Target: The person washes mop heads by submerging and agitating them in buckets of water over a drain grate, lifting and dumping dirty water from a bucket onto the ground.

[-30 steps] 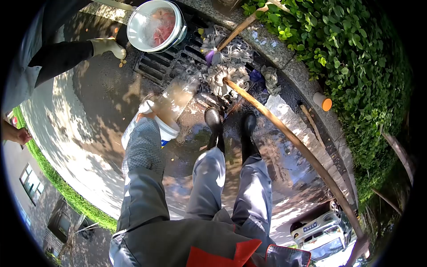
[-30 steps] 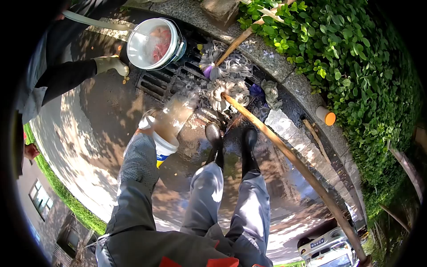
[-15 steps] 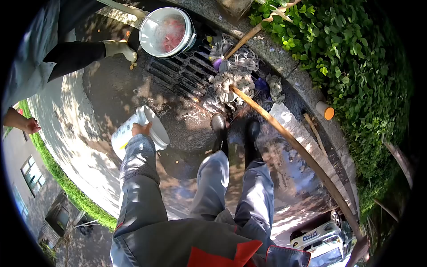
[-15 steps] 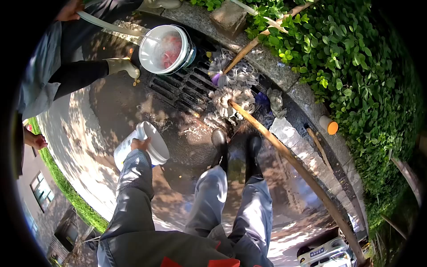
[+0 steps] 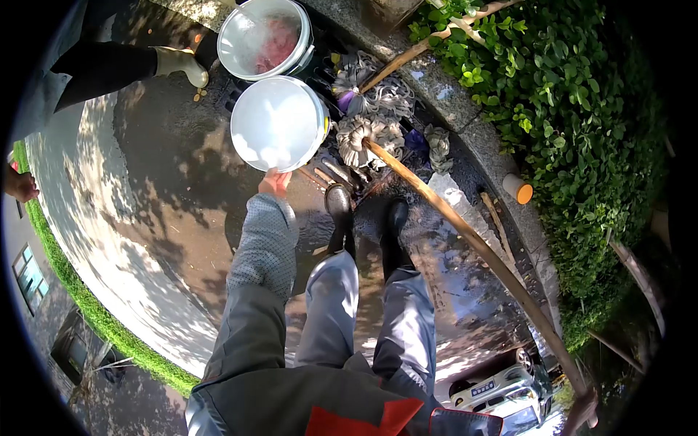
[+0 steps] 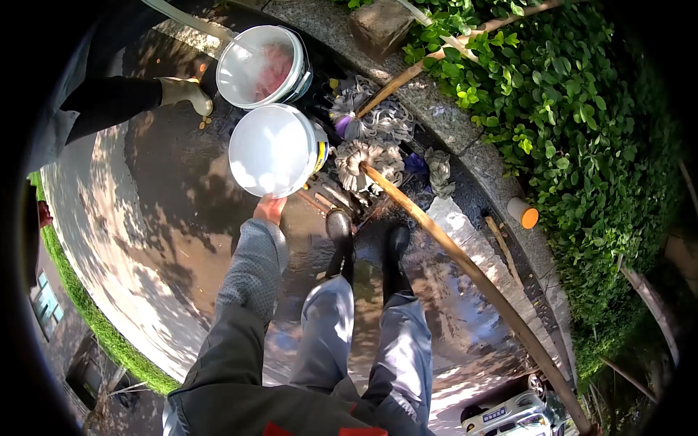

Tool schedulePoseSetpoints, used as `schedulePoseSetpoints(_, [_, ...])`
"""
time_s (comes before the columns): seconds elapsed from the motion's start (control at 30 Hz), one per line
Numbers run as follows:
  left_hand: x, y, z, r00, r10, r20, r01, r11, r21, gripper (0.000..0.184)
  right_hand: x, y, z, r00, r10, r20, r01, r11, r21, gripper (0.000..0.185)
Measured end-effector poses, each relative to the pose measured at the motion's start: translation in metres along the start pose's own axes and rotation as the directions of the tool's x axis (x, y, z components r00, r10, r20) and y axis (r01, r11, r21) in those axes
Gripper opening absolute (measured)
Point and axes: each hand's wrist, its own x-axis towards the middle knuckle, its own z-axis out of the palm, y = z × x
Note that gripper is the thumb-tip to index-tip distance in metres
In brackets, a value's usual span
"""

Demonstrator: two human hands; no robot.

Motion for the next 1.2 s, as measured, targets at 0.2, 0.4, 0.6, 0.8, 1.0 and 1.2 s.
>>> schedulePoseSetpoints(0.2, [0.02,-0.02,-0.016,0.999,-0.043,-0.024,0.043,0.999,0.031,0.037,-0.008,-0.015,-0.027,0.993,0.077,0.086,-0.08,0.996,0.038,0.041])
schedulePoseSetpoints(0.4, [0.012,0.031,-0.013,0.957,-0.086,-0.276,0.188,0.911,0.368,0.032,-0.032,-0.034,-0.029,0.991,0.126,0.047,-0.13,0.987,0.092,0.043])
schedulePoseSetpoints(0.6, [-0.094,-0.017,-0.039,0.982,-0.17,0.08,0.094,0.813,0.575,0.024,-0.052,-0.059,-0.019,0.986,0.106,-0.128,-0.078,0.975,0.207,0.036])
schedulePoseSetpoints(0.8, [-0.219,-0.087,-0.062,0.501,-0.638,0.584,0.551,0.756,0.354,0.035,-0.048,-0.088,-0.061,0.958,0.107,-0.265,-0.049,0.975,0.215,0.022])
schedulePoseSetpoints(1.0, [-0.39,-0.165,0.054,0.786,-0.617,0.05,0.507,0.689,0.519,0.068,-0.041,-0.115,-0.204,0.971,0.222,-0.083,-0.176,0.909,0.378,0.011])
schedulePoseSetpoints(1.2, [-0.499,-0.263,0.187,0.646,-0.739,0.192,0.688,0.672,0.273,0.065,-0.13,-0.125,-0.196,0.988,0.139,-0.065,-0.097,0.894,0.437,0.013])
